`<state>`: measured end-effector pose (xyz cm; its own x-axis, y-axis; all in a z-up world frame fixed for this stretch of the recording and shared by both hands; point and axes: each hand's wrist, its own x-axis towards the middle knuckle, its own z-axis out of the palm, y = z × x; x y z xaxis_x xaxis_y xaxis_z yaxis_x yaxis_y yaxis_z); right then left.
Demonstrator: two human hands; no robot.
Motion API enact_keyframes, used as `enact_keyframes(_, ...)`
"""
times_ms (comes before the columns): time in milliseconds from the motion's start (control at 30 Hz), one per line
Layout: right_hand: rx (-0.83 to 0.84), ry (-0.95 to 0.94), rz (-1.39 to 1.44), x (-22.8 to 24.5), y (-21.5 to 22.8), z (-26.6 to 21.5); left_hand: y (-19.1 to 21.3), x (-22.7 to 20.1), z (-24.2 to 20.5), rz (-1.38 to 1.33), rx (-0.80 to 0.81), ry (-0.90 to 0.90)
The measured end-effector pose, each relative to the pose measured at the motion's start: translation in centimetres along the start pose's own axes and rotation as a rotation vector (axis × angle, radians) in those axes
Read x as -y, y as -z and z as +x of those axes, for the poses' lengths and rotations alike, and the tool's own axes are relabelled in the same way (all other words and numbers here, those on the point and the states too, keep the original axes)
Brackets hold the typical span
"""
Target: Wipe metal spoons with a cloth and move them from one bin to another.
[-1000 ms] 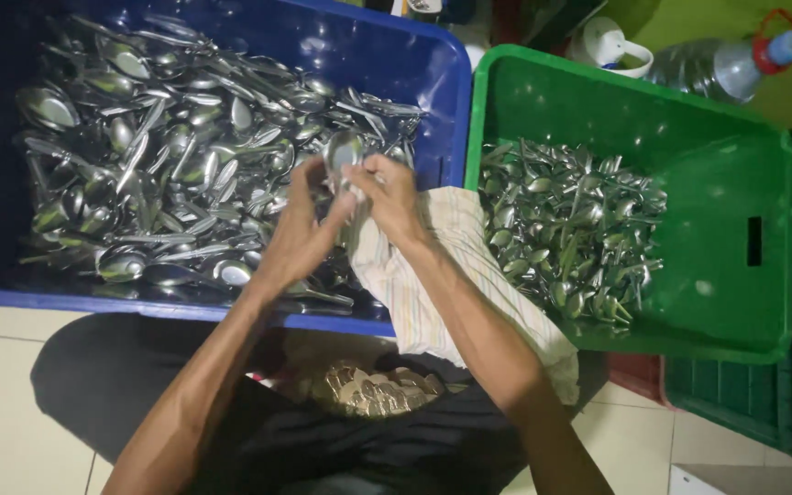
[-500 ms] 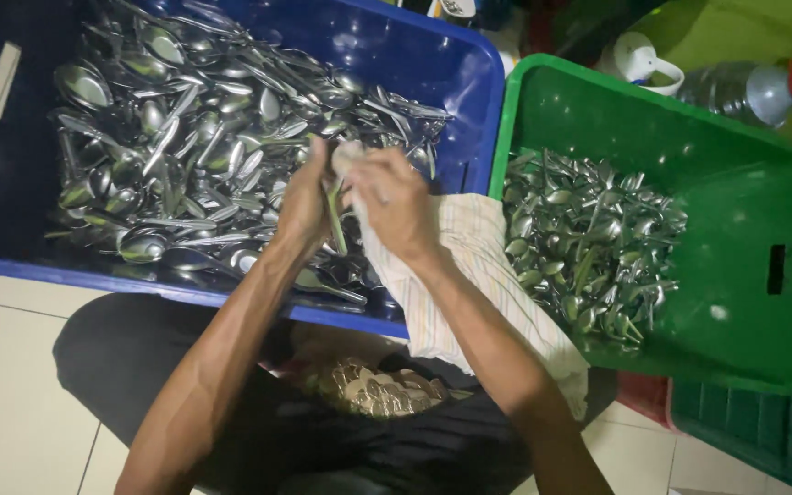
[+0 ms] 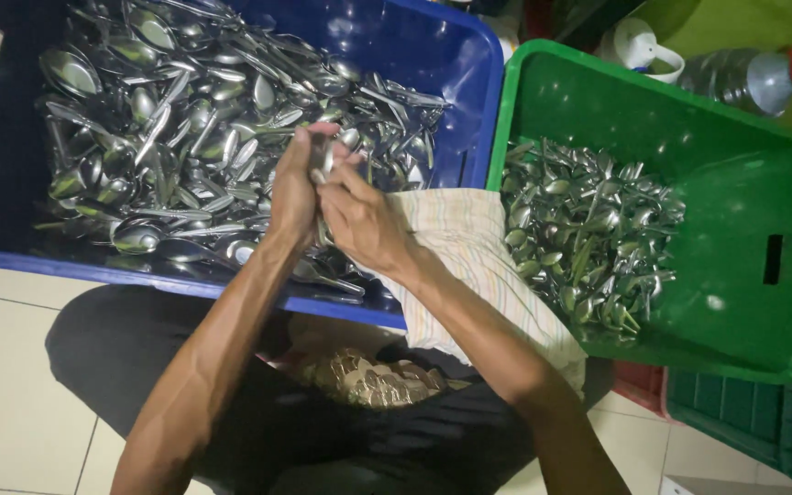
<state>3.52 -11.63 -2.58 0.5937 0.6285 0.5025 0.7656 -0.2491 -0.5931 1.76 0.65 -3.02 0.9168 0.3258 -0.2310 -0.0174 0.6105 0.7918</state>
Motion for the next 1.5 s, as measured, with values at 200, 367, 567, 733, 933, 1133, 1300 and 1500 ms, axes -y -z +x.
enact_keyframes(200,0.181,-0.098,0.207,1.8,1.9,-2.0,1.5,0.7,2.6,0.17,-0.02,-0.122)
enact_keyframes(367,-0.119,-0.851,0.818,-1.9,-1.2,-2.2,-0.8,-1.4,0.1,0.541,0.118,-0.312)
enact_keyframes(567,0.111,-0.951,1.128,-0.4,0.0,-3.3,-0.3,-2.9,-0.2,0.94,-0.05,-0.518)
enact_keyframes(733,0.643,-0.645,0.436,0.0,0.4,-4.6,5.2,-2.7,3.5,0.936,-0.35,-0.516)
enact_keyframes(933,0.993,-0.333,-0.044,-0.1,-2.3,-4.1,-8.8,-4.3,1.1,0.551,0.144,-0.148)
enact_keyframes(1133,1.088,-0.311,-0.137,1.1,-0.5,-3.7,-11.8,-3.2,2.1,0.997,0.597,-0.422)
enact_keyframes(1300,1.071,-0.407,-0.046,1.7,-0.3,-4.2,-2.7,0.0,3.9,1.283,0.371,-0.251)
enact_keyframes(1500,1.001,-0.39,-0.082,0.2,-2.6,-6.2,2.7,3.9,4.3,1.764,0.397,0.1)
